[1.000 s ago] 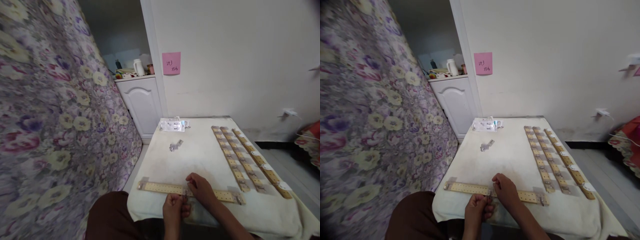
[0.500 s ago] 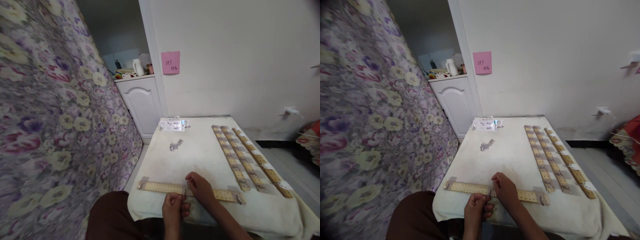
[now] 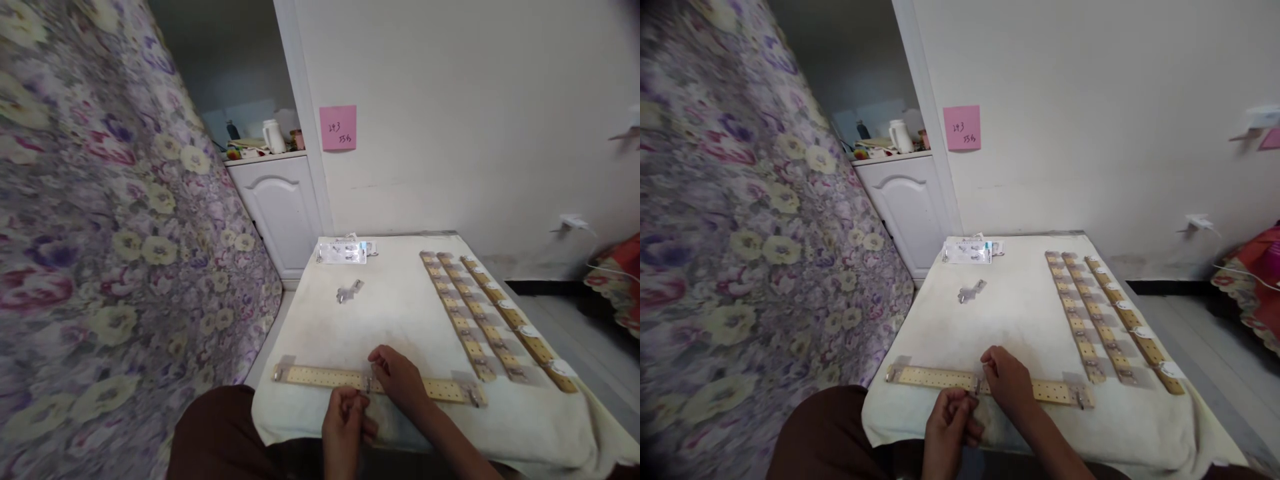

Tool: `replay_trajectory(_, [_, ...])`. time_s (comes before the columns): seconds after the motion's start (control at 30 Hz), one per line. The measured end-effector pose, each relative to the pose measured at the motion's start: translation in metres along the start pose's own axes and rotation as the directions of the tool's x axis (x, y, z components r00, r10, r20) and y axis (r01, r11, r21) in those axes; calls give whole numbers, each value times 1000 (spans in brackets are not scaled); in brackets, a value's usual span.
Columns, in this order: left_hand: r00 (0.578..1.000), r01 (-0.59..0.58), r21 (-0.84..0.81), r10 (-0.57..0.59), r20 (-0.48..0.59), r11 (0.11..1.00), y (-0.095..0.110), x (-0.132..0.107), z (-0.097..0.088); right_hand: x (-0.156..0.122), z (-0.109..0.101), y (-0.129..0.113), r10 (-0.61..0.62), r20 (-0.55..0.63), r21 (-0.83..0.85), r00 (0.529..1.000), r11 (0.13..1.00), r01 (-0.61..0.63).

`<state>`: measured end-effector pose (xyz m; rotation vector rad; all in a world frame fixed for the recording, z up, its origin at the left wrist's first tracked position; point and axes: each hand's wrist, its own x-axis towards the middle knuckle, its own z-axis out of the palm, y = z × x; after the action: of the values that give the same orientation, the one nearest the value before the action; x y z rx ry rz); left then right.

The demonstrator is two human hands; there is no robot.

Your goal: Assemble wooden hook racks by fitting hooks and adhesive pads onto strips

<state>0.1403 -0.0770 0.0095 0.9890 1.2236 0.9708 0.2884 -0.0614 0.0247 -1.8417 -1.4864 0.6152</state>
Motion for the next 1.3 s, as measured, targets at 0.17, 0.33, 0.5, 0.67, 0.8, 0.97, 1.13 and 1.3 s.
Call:
replay_trajectory(0.17, [960, -278, 258, 256, 116, 925, 18, -9, -9, 0, 0, 0, -5, -4, 10, 1000, 1000, 5])
replay_trajectory(0.33, [907, -417, 344, 360, 220, 841, 25, -11, -9, 0, -1, 0, -14, -13, 20, 1000, 1000, 14])
replay_trajectory(0.5, [903, -423, 357, 354, 244, 833, 21, -12, -7, 0, 0, 1, -10, -9, 29, 1000, 1000, 10])
replay_trajectory(0.67, [910, -411, 340, 357, 213, 846, 21, -12, -7, 0, 0, 2, -6, -10, 31, 1000, 999, 6])
replay_trajectory(0.8, [891, -451, 391, 373, 260, 803, 14, -9, -12, -1, 0, 3, -17, -7, 40, 1000, 999, 17])
replay_trajectory(0.97, [849, -528, 484, 412, 331, 698, 6, -6, -16, 0, 0, 3, -12, -11, 38, 1000, 999, 12])
replay_trajectory(1.13, [836, -549, 520, 424, 349, 655, 5, -5, -15, 0, 2, 4, -29, -26, 35, 999, 999, 30])
replay_trajectory(1.3, [829, -559, 533, 428, 360, 635, 5, -5, -15, 1, 3, 5, -15, -26, 48, 1000, 999, 16])
